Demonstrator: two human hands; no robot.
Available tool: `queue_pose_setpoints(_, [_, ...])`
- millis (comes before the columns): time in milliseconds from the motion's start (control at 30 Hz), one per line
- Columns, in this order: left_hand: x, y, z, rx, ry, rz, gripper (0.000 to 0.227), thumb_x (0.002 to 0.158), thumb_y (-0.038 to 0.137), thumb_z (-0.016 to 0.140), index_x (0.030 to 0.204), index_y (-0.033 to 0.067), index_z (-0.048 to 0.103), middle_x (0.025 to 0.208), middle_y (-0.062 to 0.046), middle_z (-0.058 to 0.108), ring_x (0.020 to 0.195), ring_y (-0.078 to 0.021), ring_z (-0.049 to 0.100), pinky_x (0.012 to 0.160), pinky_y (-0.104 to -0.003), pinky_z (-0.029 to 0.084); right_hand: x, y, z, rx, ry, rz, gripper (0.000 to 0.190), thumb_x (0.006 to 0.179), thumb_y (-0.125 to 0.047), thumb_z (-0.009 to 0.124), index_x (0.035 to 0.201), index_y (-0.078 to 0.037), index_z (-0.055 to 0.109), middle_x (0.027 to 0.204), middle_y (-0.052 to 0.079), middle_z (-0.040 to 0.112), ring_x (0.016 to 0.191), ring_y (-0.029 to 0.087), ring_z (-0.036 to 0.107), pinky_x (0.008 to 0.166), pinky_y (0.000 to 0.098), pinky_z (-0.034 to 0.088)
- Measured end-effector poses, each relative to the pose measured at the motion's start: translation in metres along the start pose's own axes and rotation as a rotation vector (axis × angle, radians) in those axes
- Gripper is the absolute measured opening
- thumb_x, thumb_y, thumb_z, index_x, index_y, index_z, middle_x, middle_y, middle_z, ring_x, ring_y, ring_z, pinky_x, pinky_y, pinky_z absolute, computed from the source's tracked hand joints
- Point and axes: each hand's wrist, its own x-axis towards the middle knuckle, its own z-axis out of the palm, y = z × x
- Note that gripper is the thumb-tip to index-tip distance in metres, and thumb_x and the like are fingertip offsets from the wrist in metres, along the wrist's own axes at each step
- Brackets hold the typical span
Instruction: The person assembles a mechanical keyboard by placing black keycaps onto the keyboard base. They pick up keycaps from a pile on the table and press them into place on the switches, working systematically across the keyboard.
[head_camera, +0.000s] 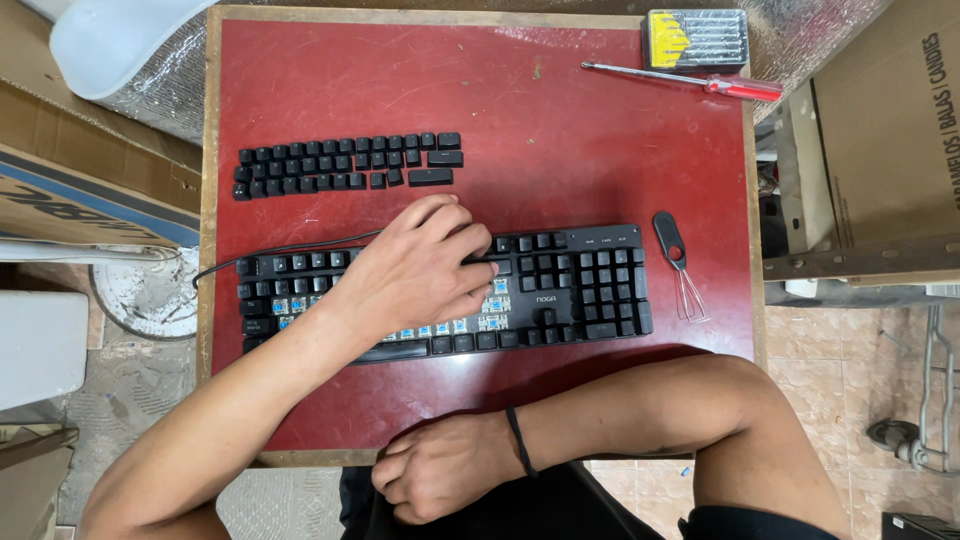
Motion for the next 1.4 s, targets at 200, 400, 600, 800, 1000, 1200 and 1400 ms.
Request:
queue_pose_setpoints(200, [-0.005,0.000,-0.005,-0.064,-0.036,-0.048,0.027,0.109,0.055,0.083,0.111,0.0295,0.092,0.121,0.000,0.073,0.120,-0.0317,0.064,0.117,-0.051,0.057,-0.001,0.001,0.000,0.004,-0.003,0.002,0.025,0.111,-0.005,0.075,0.087,-0.007,0.072,0.094,0.005,0.077,0.114,0.032,0.070,0.105,0.0461,0.064])
queue_pose_setpoints(400, [-0.014,0.007,0.002,-0.124,-0.010,-0.076,0.051,0.107,0.068,0.084,0.132,0.0242,0.087,0.142,-0.004,0.076,0.137,-0.0344,0.065,0.121,-0.055,0.056,-0.001,0.000,0.002,-0.005,-0.020,0.003,0.025,0.112,-0.008,0.075,0.087,-0.008,0.072,0.094,0.004,0.076,0.116,0.032,0.071,0.106,0.0468,0.064])
queue_pose_setpoints(600, [-0.018,0.014,-0.002,-0.093,-0.048,-0.101,0.063,0.109,0.080,0.073,0.135,0.0247,0.086,0.154,-0.005,0.075,0.150,-0.0357,0.065,0.132,-0.059,0.053,-0.001,0.000,0.000,0.003,-0.034,0.001,0.023,0.111,-0.009,0.075,0.088,-0.007,0.073,0.094,0.004,0.077,0.117,0.032,0.072,0.108,0.0472,0.064])
queue_pose_setpoints(800, [-0.024,0.017,0.004,-0.104,-0.030,-0.119,0.063,0.110,0.080,0.071,0.138,0.0250,0.085,0.156,-0.004,0.075,0.152,-0.0364,0.065,0.129,-0.059,0.055,0.000,0.000,-0.005,0.003,-0.042,-0.001,0.021,0.110,-0.009,0.075,0.089,-0.007,0.074,0.095,0.005,0.077,0.117,0.033,0.072,0.109,0.0480,0.065])
queue_pose_setpoints(1000, [-0.030,0.020,0.004,-0.093,0.002,-0.169,0.065,0.110,0.082,0.069,0.137,0.0266,0.090,0.159,-0.004,0.075,0.154,-0.0369,0.064,0.129,-0.060,0.054,0.000,-0.001,-0.008,0.002,-0.041,-0.001,0.022,0.112,-0.008,0.076,0.090,-0.006,0.075,0.095,0.007,0.075,0.118,0.034,0.073,0.108,0.0473,0.064])
queue_pose_setpoints(1200, [-0.047,-0.004,-0.035,-0.148,0.157,-0.278,0.060,0.109,0.068,0.084,0.139,0.0165,0.090,0.152,-0.006,0.079,0.148,-0.0377,0.068,0.123,-0.059,0.061,0.003,0.000,-0.021,-0.001,-0.074,-0.019,0.026,0.120,-0.010,0.072,0.095,-0.006,0.077,0.099,0.008,0.075,0.124,0.032,0.072,0.107,0.0451,0.061])
queue_pose_setpoints(1400, [-0.098,-0.052,-0.069,-0.034,0.253,-0.496,0.035,0.120,0.039,0.084,0.137,0.0098,0.091,0.138,-0.010,0.089,0.134,-0.0353,0.078,0.116,-0.053,0.067,0.004,0.000,-0.025,0.034,-0.108,-0.025,0.022,0.124,-0.006,0.070,0.103,-0.004,0.076,0.107,0.010,0.076,0.127,0.032,0.071,0.110,0.0454,0.061])
